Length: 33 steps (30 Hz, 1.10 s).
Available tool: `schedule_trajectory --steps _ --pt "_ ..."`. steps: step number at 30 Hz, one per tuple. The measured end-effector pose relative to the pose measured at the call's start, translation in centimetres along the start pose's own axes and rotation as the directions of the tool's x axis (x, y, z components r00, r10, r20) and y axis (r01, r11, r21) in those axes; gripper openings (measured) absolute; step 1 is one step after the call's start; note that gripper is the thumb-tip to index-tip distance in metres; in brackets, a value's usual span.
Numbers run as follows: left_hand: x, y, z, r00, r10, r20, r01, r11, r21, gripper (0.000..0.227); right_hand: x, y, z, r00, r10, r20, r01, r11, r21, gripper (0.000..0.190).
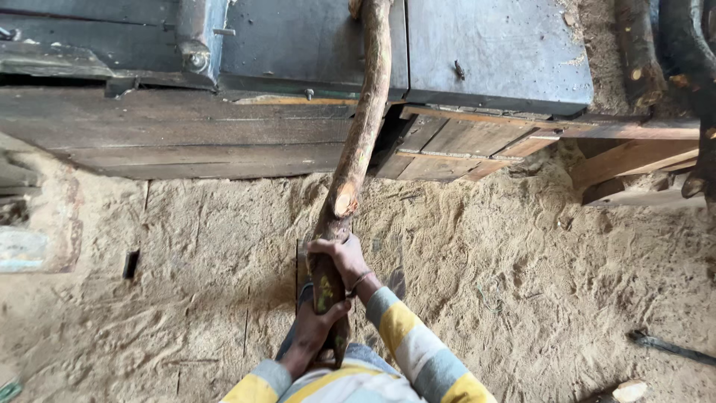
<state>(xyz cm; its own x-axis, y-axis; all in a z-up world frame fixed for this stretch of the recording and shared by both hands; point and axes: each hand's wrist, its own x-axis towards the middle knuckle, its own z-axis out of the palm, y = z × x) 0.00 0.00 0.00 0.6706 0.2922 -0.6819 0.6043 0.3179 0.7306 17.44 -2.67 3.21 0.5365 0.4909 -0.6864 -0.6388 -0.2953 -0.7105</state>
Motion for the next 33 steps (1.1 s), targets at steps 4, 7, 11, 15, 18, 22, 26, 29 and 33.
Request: schedule_trajectory --steps 4,7,11,15,18,22,26,29,33 --pt "1.7 5.0 -0.8 0.99 0.138 0.03 -0.136 0.989 -0.05 0.051 3.5 -2.5 -0.5 0.976 -0.2 0.088 0.2 0.98 0.0 0.031" --pt "6.3 8.5 -1.1 0.996 -0.014 0.093 0.037 0.968 -0.249 0.043 7.3 -8.5 -1.4 0.665 -0.552 0.503 0.718 0.287 -0.634 0.02" --pt "10.9 11.3 1.5 0.978 0.172 0.117 -0.112 0.911 -0.398 0.032 6.1 -12.5 -1.6 0.915 -0.403 0.016 0.392 0.878 -0.274 0.043" --pt "10.8 11.4 5.6 0.959 0.266 0.095 -0.215 0.905 -0.368 0.028 -0.7 -10.9 -7.7 0.906 -0.402 0.135 0.424 0.858 -0.29 0.061" --pt "9.4 13.6 9.1 0.959 0.24 0.152 -0.176 0.921 -0.347 0.034 -6.6 -7.7 -12.0 0.877 -0.441 0.191 0.48 0.798 -0.364 0.075" --pt "6.9 14.9 13.9 0.969 0.17 0.178 -0.116 0.953 -0.281 0.047 -10.2 -4.1 -16.6 0.979 -0.206 0.003 0.202 0.956 -0.211 0.089" --pt "6.7 14.2 19.7 0.959 0.227 0.171 -0.165 0.935 -0.314 0.056 -11.2 -3.1 -22.0 0.899 -0.412 -0.147 0.28 0.801 -0.529 0.086" --pt "7.7 14.5 24.5 0.969 0.15 0.194 -0.083 0.945 -0.316 0.055 -11.1 -3.6 -25.5 0.891 -0.375 -0.255 0.081 0.685 -0.724 0.074" --pt "9.3 14.7 31.2 0.958 0.25 0.144 -0.168 0.889 -0.427 0.047 -10.6 -5.2 -31.2 0.833 -0.478 -0.279 0.09 0.615 -0.784 0.061"
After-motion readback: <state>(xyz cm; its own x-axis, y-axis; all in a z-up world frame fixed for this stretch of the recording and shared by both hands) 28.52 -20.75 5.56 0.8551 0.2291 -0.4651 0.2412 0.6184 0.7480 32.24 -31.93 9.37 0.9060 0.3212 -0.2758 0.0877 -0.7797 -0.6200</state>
